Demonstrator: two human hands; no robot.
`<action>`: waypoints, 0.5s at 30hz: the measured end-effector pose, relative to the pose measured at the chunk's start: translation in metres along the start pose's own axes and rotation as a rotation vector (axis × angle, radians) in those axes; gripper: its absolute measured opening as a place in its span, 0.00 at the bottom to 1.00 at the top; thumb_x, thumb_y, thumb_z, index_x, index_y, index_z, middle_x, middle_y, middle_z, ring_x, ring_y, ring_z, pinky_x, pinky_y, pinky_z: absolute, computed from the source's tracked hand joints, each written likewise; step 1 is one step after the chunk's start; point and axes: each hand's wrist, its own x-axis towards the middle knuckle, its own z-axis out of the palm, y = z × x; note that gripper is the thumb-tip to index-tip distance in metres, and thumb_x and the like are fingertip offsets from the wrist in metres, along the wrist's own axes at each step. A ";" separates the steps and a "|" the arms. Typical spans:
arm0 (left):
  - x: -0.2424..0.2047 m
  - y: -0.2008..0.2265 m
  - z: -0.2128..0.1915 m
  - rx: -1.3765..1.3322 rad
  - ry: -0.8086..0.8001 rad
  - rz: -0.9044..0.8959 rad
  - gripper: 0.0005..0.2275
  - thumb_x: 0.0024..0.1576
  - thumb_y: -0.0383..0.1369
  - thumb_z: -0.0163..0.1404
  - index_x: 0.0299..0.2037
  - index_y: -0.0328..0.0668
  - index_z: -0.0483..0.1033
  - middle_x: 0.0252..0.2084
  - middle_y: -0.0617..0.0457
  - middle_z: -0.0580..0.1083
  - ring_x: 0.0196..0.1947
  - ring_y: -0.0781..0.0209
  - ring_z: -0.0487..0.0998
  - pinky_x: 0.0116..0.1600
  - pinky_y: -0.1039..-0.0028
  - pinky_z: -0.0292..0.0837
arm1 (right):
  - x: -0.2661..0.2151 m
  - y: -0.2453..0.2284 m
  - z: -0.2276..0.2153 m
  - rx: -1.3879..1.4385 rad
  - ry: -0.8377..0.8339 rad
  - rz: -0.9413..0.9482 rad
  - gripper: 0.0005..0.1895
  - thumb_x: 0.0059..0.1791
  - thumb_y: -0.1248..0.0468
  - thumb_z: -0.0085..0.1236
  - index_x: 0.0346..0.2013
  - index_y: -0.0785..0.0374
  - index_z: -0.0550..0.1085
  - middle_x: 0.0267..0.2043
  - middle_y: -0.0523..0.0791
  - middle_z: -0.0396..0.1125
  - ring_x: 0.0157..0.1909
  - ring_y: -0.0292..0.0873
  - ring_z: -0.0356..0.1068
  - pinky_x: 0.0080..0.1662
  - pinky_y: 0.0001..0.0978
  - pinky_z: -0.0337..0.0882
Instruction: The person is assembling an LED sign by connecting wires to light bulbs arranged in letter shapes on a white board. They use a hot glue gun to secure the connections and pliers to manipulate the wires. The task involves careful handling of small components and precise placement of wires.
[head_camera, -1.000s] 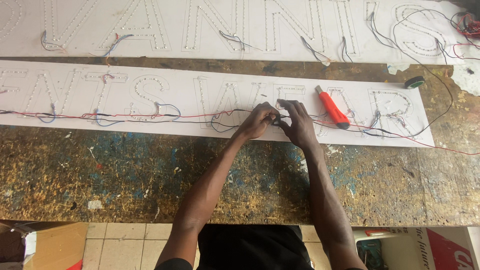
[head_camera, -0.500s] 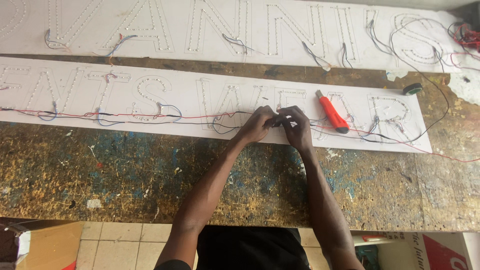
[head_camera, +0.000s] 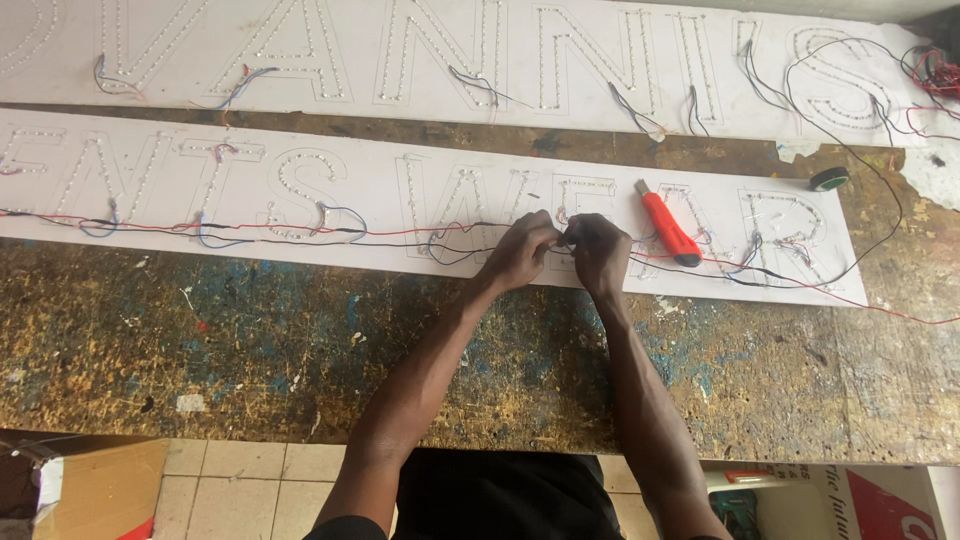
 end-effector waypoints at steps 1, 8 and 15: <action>0.000 -0.019 0.008 -0.004 -0.002 0.000 0.09 0.72 0.19 0.47 0.40 0.41 0.76 0.37 0.52 0.65 0.38 0.45 0.72 0.44 0.55 0.69 | 0.007 0.013 0.007 -0.003 0.001 0.003 0.10 0.56 0.78 0.65 0.40 0.62 0.88 0.30 0.49 0.78 0.33 0.51 0.82 0.35 0.43 0.81; 0.000 -0.017 0.007 0.198 0.039 0.138 0.09 0.67 0.17 0.49 0.35 0.40 0.74 0.35 0.53 0.64 0.36 0.48 0.72 0.43 0.58 0.68 | 0.013 0.050 0.016 -0.116 -0.043 0.175 0.06 0.60 0.62 0.68 0.40 0.56 0.87 0.23 0.45 0.77 0.32 0.47 0.83 0.41 0.44 0.78; 0.000 0.006 -0.006 0.021 0.033 0.054 0.16 0.74 0.24 0.46 0.72 0.36 0.71 0.40 0.49 0.67 0.39 0.44 0.73 0.46 0.53 0.71 | 0.020 0.020 -0.010 0.196 -0.154 0.232 0.16 0.61 0.52 0.67 0.41 0.61 0.87 0.16 0.45 0.71 0.16 0.37 0.71 0.25 0.29 0.67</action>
